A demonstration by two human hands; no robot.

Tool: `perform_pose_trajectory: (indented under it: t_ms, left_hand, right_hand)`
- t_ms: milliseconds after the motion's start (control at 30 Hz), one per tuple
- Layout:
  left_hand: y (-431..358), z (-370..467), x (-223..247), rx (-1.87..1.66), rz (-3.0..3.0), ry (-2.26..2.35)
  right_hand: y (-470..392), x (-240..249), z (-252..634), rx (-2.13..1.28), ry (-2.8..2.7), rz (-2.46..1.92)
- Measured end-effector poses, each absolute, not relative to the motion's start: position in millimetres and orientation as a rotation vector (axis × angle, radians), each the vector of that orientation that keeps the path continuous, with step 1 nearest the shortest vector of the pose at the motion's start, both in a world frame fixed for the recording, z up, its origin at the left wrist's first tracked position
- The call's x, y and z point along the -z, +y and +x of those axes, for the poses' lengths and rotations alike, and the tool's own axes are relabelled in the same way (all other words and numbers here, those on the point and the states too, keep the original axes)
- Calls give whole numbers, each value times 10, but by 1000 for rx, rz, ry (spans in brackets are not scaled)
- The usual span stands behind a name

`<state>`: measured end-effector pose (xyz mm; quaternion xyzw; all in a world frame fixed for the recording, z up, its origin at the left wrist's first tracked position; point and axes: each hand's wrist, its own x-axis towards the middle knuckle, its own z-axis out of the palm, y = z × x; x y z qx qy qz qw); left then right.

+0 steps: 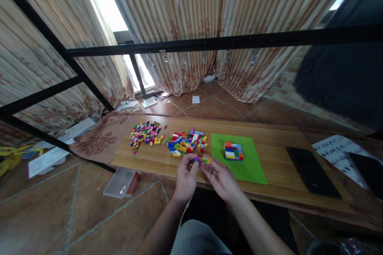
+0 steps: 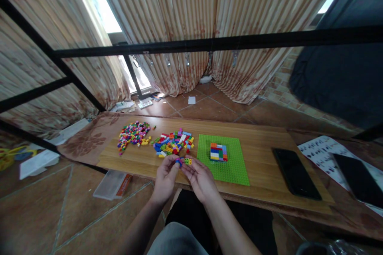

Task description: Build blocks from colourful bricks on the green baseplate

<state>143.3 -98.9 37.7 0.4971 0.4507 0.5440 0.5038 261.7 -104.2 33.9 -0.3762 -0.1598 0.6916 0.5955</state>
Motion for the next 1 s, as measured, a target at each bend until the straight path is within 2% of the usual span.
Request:
perform_pose_trajectory:
  t_ms: [167,300,500,767,1000]
  left_hand:
    - [-897,1366,-299,-1278,702,982]
    - [-837,1316,-226,-1236,588,1087]
    - [-694,1333,-51,-1242,787,1322]
    - [-662,1368,203,-1324,1162,1447]
    - [-703,1411,216,-1357,1269,1333]
  right_hand:
    - [-936,-226,2651,-1645,-337,-885]
    - [-728,-157,2644,-1584,-422,-966]
    - [-391,-63,2553,-1304,-799,-1300]
    - [-351,24,2509,-1014,-1133,-1435]
    - [-380,75,2514,-1066,-1118,-1346]
